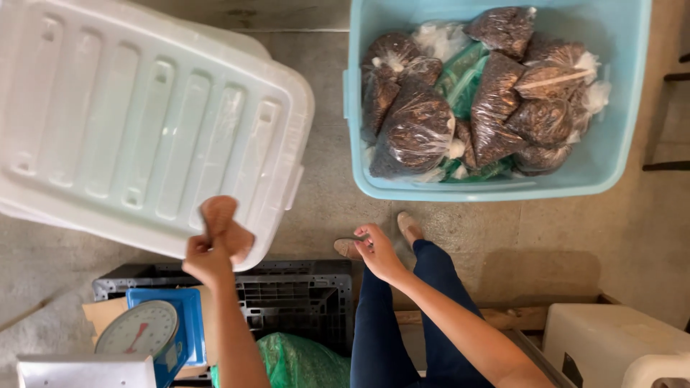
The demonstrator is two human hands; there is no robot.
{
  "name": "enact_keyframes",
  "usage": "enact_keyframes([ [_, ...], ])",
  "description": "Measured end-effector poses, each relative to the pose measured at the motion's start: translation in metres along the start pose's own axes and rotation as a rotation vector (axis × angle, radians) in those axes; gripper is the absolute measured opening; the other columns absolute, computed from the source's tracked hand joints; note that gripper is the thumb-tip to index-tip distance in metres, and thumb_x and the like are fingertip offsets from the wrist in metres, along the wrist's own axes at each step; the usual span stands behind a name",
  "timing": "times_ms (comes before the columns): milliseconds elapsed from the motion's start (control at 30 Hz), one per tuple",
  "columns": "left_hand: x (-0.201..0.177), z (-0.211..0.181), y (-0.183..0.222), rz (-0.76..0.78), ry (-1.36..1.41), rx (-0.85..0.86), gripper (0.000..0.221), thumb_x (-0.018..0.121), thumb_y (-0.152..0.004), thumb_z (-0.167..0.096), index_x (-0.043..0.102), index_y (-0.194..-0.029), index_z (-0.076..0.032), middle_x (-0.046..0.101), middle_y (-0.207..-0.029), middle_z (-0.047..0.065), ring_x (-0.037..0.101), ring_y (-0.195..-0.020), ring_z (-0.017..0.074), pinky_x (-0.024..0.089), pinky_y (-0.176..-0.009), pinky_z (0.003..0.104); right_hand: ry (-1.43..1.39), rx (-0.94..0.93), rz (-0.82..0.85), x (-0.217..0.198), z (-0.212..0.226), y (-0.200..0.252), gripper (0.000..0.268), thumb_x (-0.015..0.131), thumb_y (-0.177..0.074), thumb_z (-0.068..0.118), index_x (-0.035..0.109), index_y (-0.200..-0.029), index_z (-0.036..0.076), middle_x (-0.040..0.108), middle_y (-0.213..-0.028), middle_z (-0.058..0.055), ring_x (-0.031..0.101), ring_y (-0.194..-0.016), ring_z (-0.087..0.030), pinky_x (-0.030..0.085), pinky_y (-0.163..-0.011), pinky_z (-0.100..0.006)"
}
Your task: Clean a large plastic liner and organize bags of coffee beans in storage bins.
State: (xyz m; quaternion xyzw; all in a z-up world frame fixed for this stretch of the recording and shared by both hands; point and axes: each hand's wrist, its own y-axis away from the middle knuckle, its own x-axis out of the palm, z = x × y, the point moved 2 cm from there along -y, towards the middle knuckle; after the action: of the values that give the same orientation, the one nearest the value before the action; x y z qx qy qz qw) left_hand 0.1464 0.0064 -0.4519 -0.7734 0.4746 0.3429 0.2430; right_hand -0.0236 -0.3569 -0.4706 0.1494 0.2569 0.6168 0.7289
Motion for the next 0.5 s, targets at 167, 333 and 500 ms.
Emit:
enact_keyframes([
  [167, 0.007, 0.011, -0.031, -0.014, -0.03, 0.06, 0.024, 0.069, -0.075, 0.006, 0.072, -0.089, -0.013, 0.064, -0.074, 0.009, 0.07, -0.073, 0.0257, 0.057, -0.069, 0.032, 0.034, 0.082, -0.057, -0.037, -0.039, -0.003, 0.014, 0.066, -0.097, 0.017, 0.066, -0.11, 0.013, 0.066, -0.108, -0.015, 0.073, -0.09, -0.034, 0.061, -0.069, -0.039],
  [333, 0.02, -0.006, -0.023, -0.028, -0.065, -0.005, 0.041, 0.058, -0.073, 0.012, 0.078, -0.089, -0.02, 0.063, -0.082, 0.004, 0.069, -0.074, 0.0231, 0.063, -0.071, 0.03, 0.044, 0.116, -0.055, -0.074, -0.067, -0.02, 0.01, 0.068, -0.096, 0.02, 0.069, -0.105, 0.017, 0.069, -0.102, -0.012, 0.073, -0.087, -0.031, 0.061, -0.069, -0.038],
  [500, 0.083, -0.092, 0.064, 0.42, 0.146, -0.13, 0.055, 0.049, -0.071, 0.017, 0.077, -0.112, -0.007, 0.067, -0.082, 0.024, 0.068, -0.069, 0.0319, 0.057, -0.076, 0.038, -0.003, 0.028, -0.037, -0.142, -0.041, -0.045, 0.01, 0.068, -0.096, 0.022, 0.069, -0.105, 0.018, 0.074, -0.101, -0.009, 0.072, -0.098, -0.034, 0.057, -0.09, -0.043],
])
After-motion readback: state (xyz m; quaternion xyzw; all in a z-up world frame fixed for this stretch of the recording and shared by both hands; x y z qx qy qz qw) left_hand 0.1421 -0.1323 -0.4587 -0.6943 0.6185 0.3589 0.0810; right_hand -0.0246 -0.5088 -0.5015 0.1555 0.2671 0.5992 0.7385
